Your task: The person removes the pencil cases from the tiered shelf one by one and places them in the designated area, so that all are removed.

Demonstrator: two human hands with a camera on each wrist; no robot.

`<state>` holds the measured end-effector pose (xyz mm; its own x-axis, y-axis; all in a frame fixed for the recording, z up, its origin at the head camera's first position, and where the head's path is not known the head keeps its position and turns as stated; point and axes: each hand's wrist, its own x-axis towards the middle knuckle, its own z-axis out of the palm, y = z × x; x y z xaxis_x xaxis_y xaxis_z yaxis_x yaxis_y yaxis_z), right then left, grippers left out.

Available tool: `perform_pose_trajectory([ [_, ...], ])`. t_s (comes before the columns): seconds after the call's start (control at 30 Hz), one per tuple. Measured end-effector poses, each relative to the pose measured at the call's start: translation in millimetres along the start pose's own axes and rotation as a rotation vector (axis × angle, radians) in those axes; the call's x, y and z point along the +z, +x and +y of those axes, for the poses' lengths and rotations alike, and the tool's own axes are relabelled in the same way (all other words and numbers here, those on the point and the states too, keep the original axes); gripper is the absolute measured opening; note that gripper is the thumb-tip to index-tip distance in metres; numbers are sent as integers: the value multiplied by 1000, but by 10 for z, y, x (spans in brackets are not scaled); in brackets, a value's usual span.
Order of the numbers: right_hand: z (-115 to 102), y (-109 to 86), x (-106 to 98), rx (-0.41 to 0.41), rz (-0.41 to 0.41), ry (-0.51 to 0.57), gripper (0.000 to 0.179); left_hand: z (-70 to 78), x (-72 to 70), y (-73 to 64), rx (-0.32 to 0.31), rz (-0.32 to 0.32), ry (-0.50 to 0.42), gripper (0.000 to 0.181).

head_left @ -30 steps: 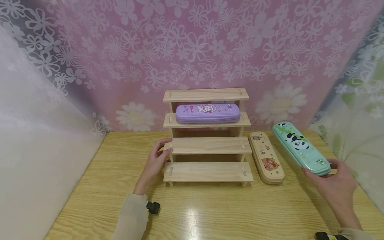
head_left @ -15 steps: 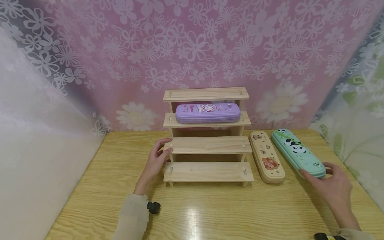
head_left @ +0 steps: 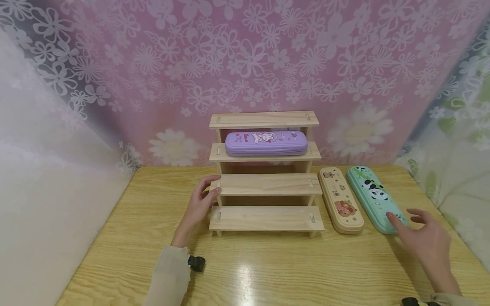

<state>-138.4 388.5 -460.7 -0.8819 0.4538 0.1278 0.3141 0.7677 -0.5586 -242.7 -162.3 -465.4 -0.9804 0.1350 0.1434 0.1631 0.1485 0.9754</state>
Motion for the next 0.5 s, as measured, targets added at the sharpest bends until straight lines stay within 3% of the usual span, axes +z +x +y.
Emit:
perform_pose_trajectory([
  [0.2,-183,51,-63,-64,34,101,64,25,8,-11,1,11,10,37],
  [0.5,-733,100,15,-259,111,245,46,79,32,-12,-6,31,20,36],
])
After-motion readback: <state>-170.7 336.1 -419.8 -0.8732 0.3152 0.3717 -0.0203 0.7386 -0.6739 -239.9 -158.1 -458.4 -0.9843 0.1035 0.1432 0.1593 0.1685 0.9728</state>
